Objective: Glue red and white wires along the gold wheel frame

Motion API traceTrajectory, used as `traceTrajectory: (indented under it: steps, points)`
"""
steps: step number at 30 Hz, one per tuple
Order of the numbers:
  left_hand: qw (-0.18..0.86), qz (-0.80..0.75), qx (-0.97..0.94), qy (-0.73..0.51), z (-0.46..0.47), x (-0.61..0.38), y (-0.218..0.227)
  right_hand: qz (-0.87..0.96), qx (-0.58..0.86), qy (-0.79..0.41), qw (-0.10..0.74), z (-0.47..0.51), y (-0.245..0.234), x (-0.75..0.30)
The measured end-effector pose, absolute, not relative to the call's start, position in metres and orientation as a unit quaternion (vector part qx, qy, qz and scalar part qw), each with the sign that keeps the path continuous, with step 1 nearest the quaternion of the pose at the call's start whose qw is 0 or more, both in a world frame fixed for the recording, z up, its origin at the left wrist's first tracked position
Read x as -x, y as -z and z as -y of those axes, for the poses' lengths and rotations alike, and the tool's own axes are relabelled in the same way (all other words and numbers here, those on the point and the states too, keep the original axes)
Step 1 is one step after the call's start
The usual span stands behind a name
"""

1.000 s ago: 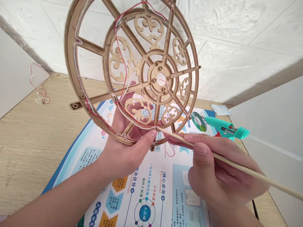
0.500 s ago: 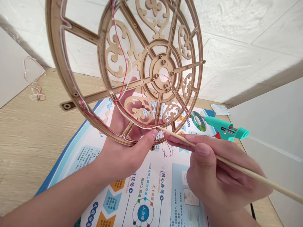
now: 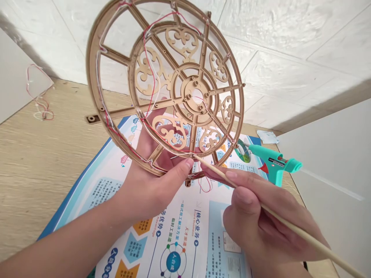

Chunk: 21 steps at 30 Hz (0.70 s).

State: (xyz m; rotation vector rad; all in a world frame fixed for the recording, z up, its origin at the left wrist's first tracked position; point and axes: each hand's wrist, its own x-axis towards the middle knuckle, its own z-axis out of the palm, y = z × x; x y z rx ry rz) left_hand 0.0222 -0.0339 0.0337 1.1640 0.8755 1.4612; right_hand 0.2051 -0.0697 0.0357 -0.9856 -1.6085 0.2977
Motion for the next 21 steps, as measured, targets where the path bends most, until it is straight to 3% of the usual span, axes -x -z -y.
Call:
traceTrajectory:
  steps: [4, 12, 21]
  points:
    - [0.517, -0.348, -0.516, -0.588, 0.034, -0.023, -0.036, 0.68, 0.392, -0.058, 0.616, 0.065, -0.037, -0.193]
    - [0.531, -0.34, -0.523, -0.573, 0.037, -0.022, -0.032, 0.619, 0.421, -0.138, 0.648, 0.064, -0.039, -0.185]
    - [0.45, -0.37, -0.583, -0.566, 0.033, -0.024, -0.032, 0.619, 0.435, -0.175, 0.63, 0.064, -0.044, -0.183]
